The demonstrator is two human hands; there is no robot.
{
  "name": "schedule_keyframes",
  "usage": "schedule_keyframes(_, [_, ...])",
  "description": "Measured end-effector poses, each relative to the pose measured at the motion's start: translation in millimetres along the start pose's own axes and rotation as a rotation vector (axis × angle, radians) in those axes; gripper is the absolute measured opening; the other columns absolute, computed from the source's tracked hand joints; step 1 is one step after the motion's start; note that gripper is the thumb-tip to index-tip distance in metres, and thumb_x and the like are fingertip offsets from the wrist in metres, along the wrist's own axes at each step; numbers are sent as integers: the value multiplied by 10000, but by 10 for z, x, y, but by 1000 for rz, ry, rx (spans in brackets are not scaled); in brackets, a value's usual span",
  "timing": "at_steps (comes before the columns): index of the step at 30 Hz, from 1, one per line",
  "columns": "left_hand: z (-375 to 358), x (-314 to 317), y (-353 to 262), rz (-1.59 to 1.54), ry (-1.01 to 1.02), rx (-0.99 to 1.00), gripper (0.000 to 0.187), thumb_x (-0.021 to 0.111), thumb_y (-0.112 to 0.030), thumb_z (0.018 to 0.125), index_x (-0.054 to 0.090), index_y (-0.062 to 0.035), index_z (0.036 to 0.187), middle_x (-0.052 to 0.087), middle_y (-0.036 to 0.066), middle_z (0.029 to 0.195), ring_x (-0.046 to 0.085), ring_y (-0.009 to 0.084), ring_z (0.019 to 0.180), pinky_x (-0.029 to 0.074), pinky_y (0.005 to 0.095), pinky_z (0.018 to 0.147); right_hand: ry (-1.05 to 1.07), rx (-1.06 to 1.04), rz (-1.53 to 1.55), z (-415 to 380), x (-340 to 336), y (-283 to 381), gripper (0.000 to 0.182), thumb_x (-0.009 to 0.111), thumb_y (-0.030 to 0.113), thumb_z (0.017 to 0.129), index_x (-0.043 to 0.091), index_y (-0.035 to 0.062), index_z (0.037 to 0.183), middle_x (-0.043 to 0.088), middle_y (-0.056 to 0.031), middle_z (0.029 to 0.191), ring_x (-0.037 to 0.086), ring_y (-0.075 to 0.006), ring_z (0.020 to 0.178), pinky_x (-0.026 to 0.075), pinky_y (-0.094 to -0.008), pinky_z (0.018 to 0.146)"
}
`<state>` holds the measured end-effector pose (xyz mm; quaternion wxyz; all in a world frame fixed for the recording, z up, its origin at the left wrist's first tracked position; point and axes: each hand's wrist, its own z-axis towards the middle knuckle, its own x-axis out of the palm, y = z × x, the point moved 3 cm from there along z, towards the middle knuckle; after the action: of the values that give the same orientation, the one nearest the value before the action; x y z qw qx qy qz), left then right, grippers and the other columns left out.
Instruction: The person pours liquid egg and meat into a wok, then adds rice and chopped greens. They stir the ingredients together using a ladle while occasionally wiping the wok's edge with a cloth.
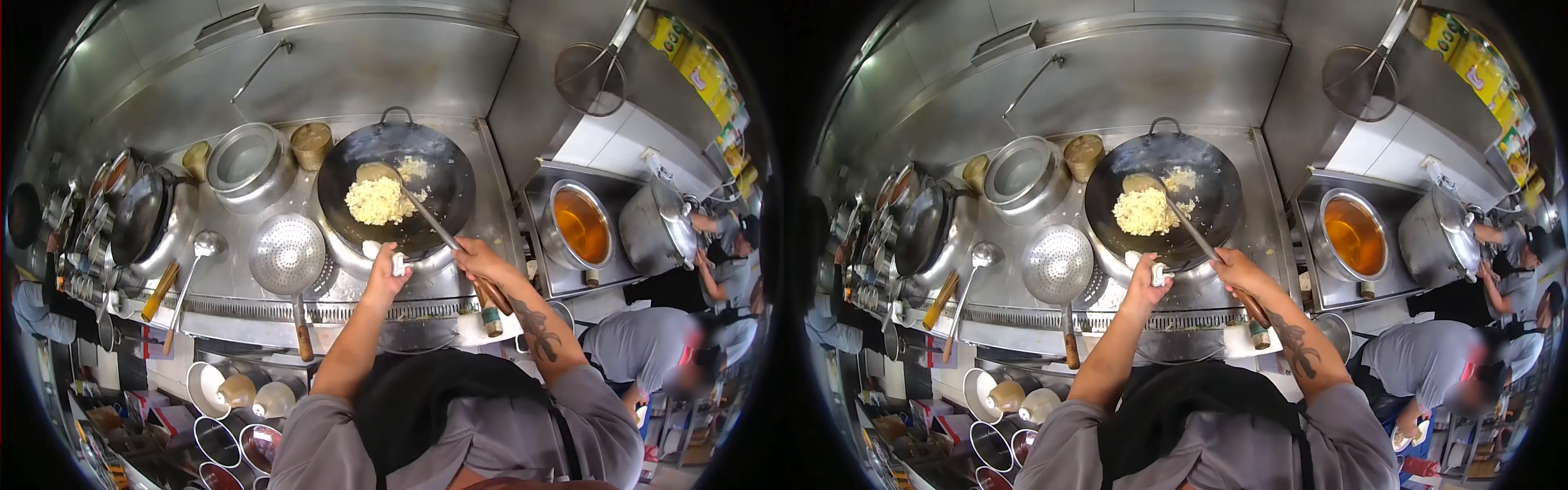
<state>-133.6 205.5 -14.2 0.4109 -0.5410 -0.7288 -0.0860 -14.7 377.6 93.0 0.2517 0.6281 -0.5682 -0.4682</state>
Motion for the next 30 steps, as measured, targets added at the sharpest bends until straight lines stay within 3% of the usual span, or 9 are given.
schedule_keyframes(7, [186, -136, 95, 17, -60, -9, 105, 614, -196, 822, 520, -152, 842, 540, 29, 693, 517, 176, 613, 420, 302, 474, 151, 103, 264, 78, -40, -228, 230, 501, 217, 952, 525, 54, 1112, 464, 15, 627, 421, -64, 390, 349, -240, 330])
schedule_keyframes(12, [64, -52, 23, 19, -77, -39, 102, 614, -195, 827, 532, -142, 856, 548, 35, 692, 517, 174, 610, 421, 287, 474, -114, -88, -182, 64, 50, 43, 232, 520, 230, 950, 546, 61, 1107, 479, 14, 616, 425, -66, 389, 350, -240, 329])
schedule_keyframes(14, [103, -33, 5, 17, -81, -39, 98, 614, -190, 827, 536, -138, 854, 551, 36, 687, 520, 173, 607, 425, 286, 474, 124, -18, 163, -73, 18, -13, 280, 523, 207, 957, 522, 71, 1202, 466, 14, 601, 415, -62, 376, 361, -238, 314])
schedule_keyframes(17, [193, -131, 71, 22, -29, -42, 90, 615, -181, 826, 549, -129, 859, 571, 52, 711, 536, 185, 630, 443, 298, 486, 105, 164, 89, 85, -120, -317, 330, 524, 222, 958, 513, 86, 1259, 454, 17, 596, 410, -33, 379, 344, -207, 319])
schedule_keyframes(18, [183, -129, 68, 16, -34, -42, 87, 615, -179, 827, 554, -125, 859, 577, 59, 719, 541, 189, 634, 451, 302, 491, 52, 119, -33, 167, -225, -305, 344, 541, 227, 941, 519, 54, 1238, 571, -79, 669, 576, -165, 489, 474, -298, 438])
schedule_keyframes(21, [171, -132, 43, 16, -20, -38, 88, 617, -182, 825, 562, -120, 855, 586, 73, 737, 550, 199, 643, 463, 312, 499, -366, -305, -476, 325, -324, -189, 267, 541, 171, 914, 547, -9, 1111, 608, -155, 639, 573, -213, 402, 466, -356, 384])
schedule_keyframes(22, [180, -127, 44, 17, -32, -29, 91, 618, -184, 824, 562, -120, 856, 587, 75, 738, 550, 200, 643, 463, 313, 500, -481, -327, -616, 400, -347, -184, 299, 537, 180, 902, 536, -27, 1118, 627, -273, 761, 654, -336, 590, 528, -428, 566])
schedule_keyframes(26, [211, -145, 28, 41, -5, -31, 95, 617, -185, 820, 562, -119, 858, 588, 80, 743, 552, 204, 655, 465, 315, 505, -470, -221, -660, 693, -62, -107, 336, 537, 207, 904, 532, -20, 1150, 628, -287, 847, 655, -384, 767, 514, -444, 726])
schedule_keyframes(30, [182, -126, 16, 46, -13, -21, 103, 606, -190, 822, 550, -122, 874, 580, 79, 749, 549, 207, 667, 465, 319, 512, -159, -246, -520, 365, 108, -96, 356, 531, 197, 906, 514, 8, 1208, 626, -276, 901, 619, -420, 866, 493, -453, 760])
